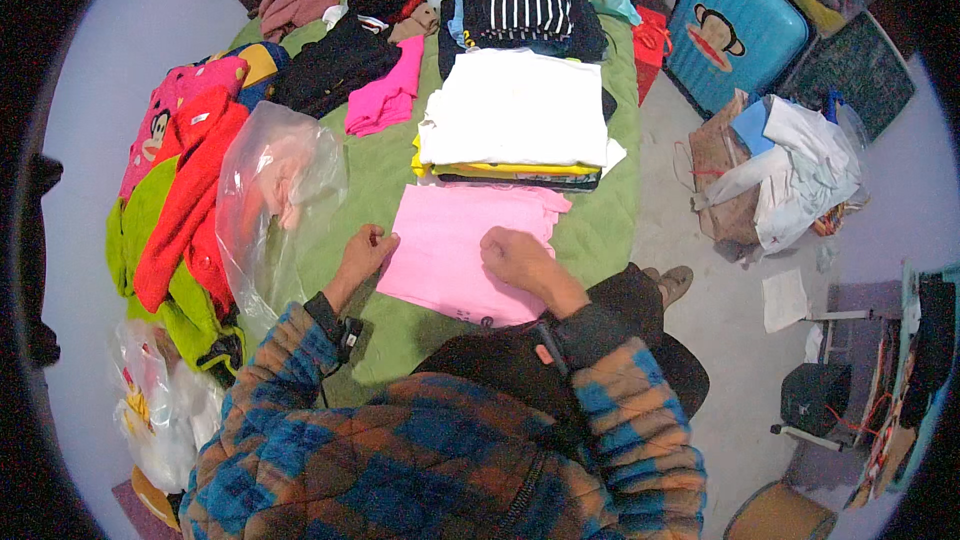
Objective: The person folds a pink t-shirt, a pink lace garment, and a pink ribbed sweater on a green mat. They smooth and align each item, then place them into a neat stack.
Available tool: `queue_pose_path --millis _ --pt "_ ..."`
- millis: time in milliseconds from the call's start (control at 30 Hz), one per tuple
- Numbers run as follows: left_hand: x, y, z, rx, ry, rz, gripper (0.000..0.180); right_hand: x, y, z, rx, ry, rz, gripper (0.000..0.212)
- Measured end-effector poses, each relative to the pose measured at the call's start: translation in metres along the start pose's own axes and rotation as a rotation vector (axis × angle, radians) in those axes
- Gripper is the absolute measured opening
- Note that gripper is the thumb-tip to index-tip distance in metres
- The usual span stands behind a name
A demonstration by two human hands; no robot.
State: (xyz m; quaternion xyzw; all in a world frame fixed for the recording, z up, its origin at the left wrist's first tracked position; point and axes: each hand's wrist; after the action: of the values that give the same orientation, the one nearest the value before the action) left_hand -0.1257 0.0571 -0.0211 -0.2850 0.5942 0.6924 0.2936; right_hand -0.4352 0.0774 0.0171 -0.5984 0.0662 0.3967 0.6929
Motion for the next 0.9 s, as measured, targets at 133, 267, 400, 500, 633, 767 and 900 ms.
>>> queue_pose_path --millis 133,267,400,500,633,767,900 --pt "-0.002 0.01 -0.018 -0.169 -0.3 0.219 0.038 0.032 0.023 -0.004 0.181 -0.129 0.053 0.042" --pt "-0.004 0.029 -0.009 -0.161 -0.42 0.567 0.034 0.028 0.04 0.001 0.106 -0.179 -0.102 0.046" --pt "-0.005 0.03 0.005 -0.158 -0.351 0.661 0.032 0.026 0.028 0.007 0.125 -0.163 -0.088 0.047" --pt "-0.012 0.013 0.008 -0.117 -0.271 0.645 0.032 0.032 0.016 0.009 0.018 -0.113 -0.018 0.047" --pt "-0.048 -0.025 0.005 -0.147 -0.189 0.731 0.032 0.042 0.01 0.006 -0.146 -0.106 -0.046 0.044" --pt "-0.083 -0.047 0.012 -0.312 -0.354 0.732 0.043 0.043 0.012 0.008 -0.121 -0.113 -0.013 0.039" --pt "-0.087 -0.022 0.023 -0.152 -0.386 0.77 0.053 0.033 0.019 0.022 -0.042 -0.135 -0.14 0.034"
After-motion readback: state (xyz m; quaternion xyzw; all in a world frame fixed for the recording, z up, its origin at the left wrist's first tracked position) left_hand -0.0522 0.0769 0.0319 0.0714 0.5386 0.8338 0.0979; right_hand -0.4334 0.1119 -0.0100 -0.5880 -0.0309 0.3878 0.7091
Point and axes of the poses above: each hand's wrist, its own z-axis away from the middle knuckle, its own x-axis out of the palm, y = z × x, and after that the axes turned 6 degrees about x, right-handed
